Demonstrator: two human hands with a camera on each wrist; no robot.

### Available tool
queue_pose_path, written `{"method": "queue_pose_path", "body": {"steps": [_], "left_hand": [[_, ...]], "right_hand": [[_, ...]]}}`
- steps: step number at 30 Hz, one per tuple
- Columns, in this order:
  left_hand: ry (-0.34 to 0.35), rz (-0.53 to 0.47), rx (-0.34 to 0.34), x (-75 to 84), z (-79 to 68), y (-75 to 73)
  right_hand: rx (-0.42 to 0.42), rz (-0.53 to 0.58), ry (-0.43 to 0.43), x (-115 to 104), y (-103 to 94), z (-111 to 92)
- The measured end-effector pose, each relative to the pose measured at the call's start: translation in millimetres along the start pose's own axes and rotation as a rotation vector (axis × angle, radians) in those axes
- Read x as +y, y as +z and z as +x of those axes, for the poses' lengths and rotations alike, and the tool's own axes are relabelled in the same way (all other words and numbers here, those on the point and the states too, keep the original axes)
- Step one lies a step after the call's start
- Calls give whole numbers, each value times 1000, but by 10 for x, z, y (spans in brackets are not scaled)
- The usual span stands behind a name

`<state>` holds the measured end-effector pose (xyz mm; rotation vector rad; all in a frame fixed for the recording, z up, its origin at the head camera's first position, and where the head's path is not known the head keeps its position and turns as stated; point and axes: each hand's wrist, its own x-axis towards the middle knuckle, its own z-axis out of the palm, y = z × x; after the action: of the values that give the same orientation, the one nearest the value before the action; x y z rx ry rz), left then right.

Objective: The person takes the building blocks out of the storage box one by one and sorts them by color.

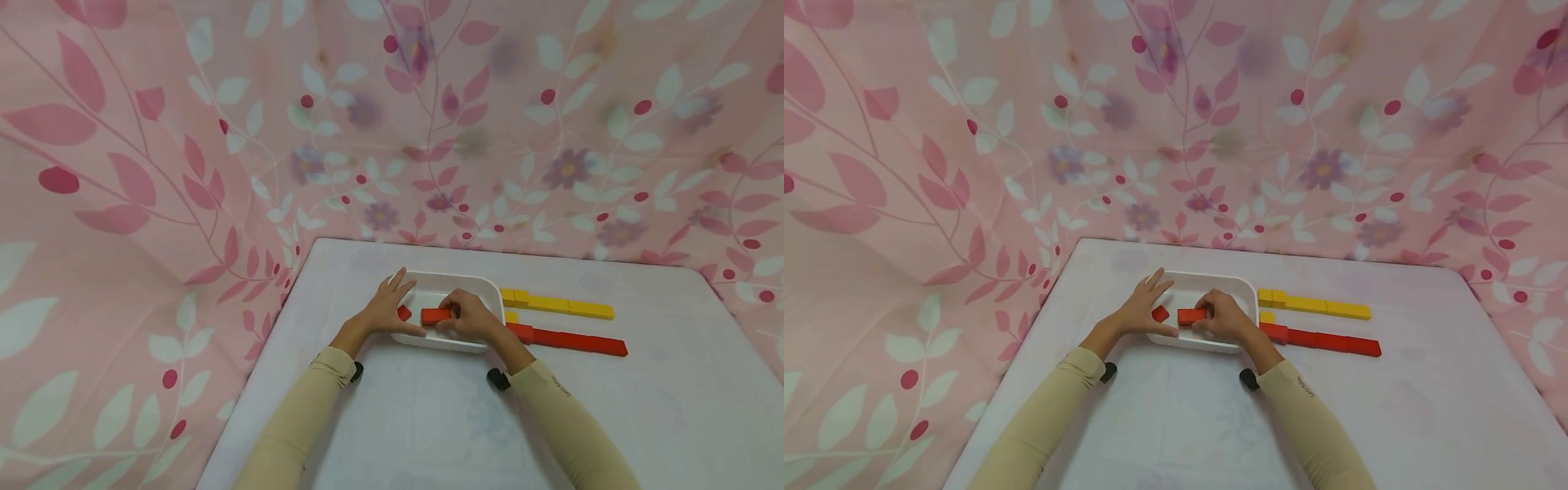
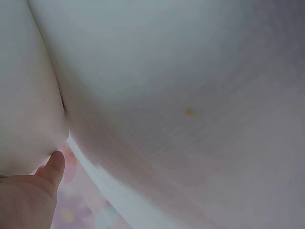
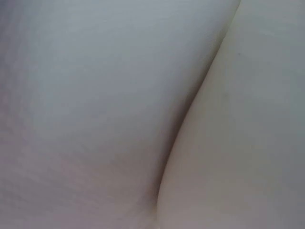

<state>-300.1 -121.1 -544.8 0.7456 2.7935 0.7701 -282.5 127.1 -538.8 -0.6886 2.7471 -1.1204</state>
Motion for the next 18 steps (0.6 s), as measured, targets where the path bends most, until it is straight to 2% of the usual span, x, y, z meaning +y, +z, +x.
{"method": "queue_pose_path", "body": {"steps": [5,11,18], "left_hand": [[3,3,8,-2,-7,16],[1,-1,3,7,-25,24],[-13,-19,3,11,-35,-3]], "right_hand": [[57,11,1,-5,4,-20],[58,20,17,-11,3,-41],[137,36,-68,-60,-21,-36]]}}
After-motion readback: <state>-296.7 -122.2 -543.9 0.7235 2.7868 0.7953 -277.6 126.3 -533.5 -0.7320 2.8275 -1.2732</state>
